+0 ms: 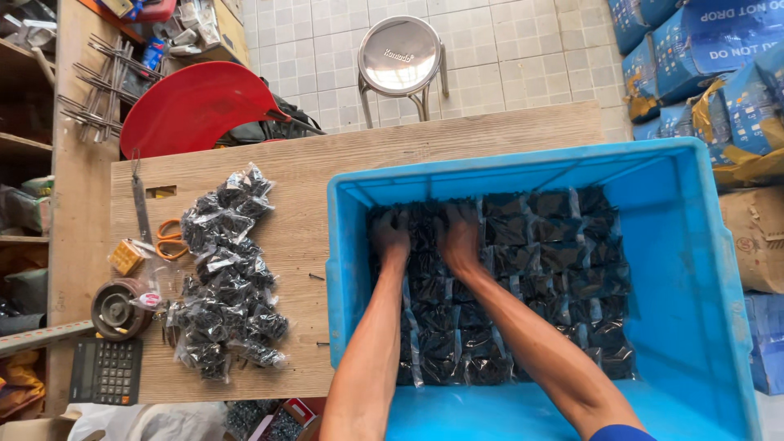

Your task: The person picks up small bagged items from a table and places them one by one into organized rows inside a blue plastic crate.

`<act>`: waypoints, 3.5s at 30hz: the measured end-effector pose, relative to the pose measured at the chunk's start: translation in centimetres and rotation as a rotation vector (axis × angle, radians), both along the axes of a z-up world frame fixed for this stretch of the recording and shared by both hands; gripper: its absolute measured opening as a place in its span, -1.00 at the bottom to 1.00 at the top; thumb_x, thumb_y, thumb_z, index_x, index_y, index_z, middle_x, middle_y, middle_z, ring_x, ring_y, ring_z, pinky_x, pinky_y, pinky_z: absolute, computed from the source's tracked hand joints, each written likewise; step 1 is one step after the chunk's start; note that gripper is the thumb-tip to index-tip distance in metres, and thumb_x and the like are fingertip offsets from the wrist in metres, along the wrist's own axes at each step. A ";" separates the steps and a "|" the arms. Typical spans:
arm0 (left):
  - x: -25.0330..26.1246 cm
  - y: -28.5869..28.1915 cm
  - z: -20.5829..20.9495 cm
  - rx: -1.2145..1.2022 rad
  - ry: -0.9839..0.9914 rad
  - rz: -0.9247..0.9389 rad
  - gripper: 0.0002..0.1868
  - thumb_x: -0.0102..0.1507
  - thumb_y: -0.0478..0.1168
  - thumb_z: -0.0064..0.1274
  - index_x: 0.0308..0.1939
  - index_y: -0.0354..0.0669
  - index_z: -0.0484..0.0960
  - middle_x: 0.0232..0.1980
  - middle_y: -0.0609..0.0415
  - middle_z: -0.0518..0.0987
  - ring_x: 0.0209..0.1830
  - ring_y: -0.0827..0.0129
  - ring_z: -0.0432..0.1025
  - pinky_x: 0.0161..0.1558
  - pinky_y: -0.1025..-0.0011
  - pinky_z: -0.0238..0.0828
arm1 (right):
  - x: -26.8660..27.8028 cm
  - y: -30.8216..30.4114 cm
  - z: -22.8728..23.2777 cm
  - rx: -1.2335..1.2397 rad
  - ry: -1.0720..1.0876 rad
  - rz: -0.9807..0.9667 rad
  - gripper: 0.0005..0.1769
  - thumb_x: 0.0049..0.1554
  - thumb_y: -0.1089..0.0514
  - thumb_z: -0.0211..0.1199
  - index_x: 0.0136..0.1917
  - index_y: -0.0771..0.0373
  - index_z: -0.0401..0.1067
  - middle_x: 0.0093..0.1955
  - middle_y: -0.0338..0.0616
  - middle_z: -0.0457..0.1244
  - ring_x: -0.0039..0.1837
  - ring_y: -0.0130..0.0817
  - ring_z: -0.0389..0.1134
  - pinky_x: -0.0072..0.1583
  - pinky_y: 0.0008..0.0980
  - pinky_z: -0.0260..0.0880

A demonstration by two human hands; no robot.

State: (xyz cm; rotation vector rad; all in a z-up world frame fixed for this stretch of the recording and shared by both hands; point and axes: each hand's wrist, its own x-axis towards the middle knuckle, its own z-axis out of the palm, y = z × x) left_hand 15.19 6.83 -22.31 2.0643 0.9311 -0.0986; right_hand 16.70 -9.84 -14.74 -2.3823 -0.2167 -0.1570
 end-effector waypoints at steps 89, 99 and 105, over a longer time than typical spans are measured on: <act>-15.0 -5.1 31.2 -0.609 -0.323 -0.459 -0.79 0.39 -0.13 0.20 -0.07 -0.19 0.79 -0.39 -0.03 0.68 -0.24 0.52 0.42 -0.22 0.33 0.50 | -17.8 -8.0 19.0 1.188 0.710 -0.207 -0.35 0.23 -0.03 0.19 0.48 0.37 0.39 0.16 0.06 0.44 0.15 -0.18 0.49 0.15 -0.14 0.55; -16.7 -7.7 29.9 -0.798 -0.256 -0.358 -0.51 0.32 -0.02 0.33 0.21 -0.23 0.70 -0.15 -0.02 0.72 -0.12 0.42 0.58 -0.10 0.41 0.62 | -18.0 -9.6 16.5 1.177 0.595 -0.252 -0.69 0.04 0.35 0.53 0.08 0.43 0.62 -0.06 0.13 0.49 0.04 -0.29 0.50 0.07 -0.25 0.52; -17.0 -8.0 29.7 -1.024 -0.225 -0.130 -0.21 0.41 0.35 -0.16 0.34 -0.27 0.60 -0.04 -0.08 0.68 -0.09 0.33 0.58 -0.09 0.40 0.63 | -17.5 -10.7 18.4 1.216 0.626 -0.212 -0.66 0.03 0.37 0.54 0.10 0.47 0.64 -0.09 0.15 0.50 -0.02 -0.29 0.51 0.06 -0.25 0.53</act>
